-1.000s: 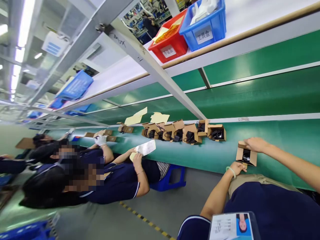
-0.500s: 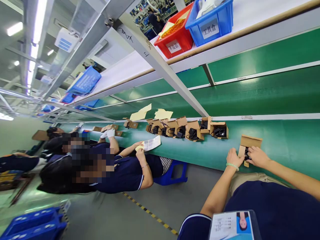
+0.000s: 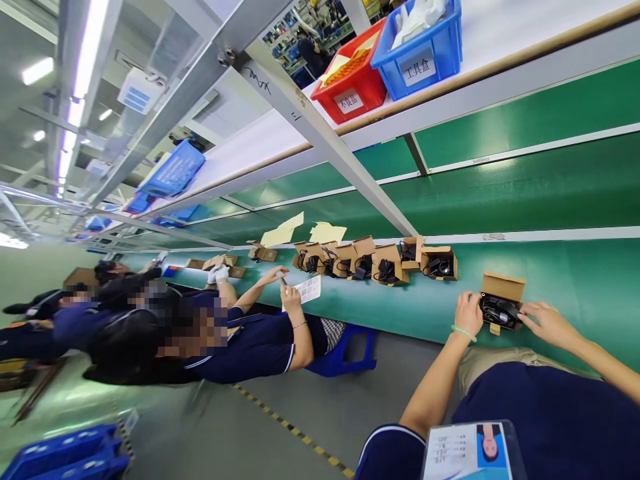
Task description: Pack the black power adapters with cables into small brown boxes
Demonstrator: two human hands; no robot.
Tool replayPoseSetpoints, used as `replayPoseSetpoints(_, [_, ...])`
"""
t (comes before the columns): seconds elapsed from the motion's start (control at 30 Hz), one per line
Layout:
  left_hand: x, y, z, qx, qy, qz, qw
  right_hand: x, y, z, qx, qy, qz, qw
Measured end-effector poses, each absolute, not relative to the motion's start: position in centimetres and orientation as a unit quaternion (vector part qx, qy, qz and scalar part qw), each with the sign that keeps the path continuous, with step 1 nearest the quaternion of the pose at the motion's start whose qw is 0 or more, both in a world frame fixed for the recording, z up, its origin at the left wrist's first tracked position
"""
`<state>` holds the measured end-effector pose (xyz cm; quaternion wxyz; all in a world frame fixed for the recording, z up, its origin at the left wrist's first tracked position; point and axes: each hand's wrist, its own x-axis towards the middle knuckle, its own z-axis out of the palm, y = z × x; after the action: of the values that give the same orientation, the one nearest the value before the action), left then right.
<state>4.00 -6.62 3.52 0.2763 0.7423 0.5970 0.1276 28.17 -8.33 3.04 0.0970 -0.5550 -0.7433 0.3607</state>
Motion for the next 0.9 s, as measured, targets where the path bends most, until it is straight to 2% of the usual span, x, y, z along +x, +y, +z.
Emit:
replayPoseSetpoints(0.2, [6.6, -6.4, 3.7, 0.783, 0.595, 0.06, 0.174, 29.0, -10.7, 2.0, -0.639, -0.47, 0.564, 0.23])
replayPoseSetpoints(0.3, [8.4, -5.7, 3.5, 0.814, 0.563, 0.054, 0.132, 28.9, -11.1, 1.3, -0.675, -0.305, 0.61, 0.281])
replayPoseSetpoints(0.4, [9.7, -5.4, 2.7, 0.851, 0.513, 0.042, 0.103, 28.7, -11.2, 1.1, -0.671, -0.215, 0.631, 0.323])
replayPoseSetpoints(0.6, [10.7, -5.4, 0.3, 0.913, 0.388, -0.037, 0.12, 29.5, -11.0, 2.2, -0.663, -0.229, 0.61, 0.368])
replayPoseSetpoints(0.77, [12.2, -4.3, -1.5, 0.907, 0.361, -0.15, 0.158, 30.5, -11.5, 2.3, -0.697, -0.291, 0.566, 0.33])
replayPoseSetpoints(0.9, [13.0, -3.9, -2.3, 0.901, 0.366, -0.171, 0.157, 30.7, -12.1, 2.0, -0.685, -0.302, 0.586, 0.308])
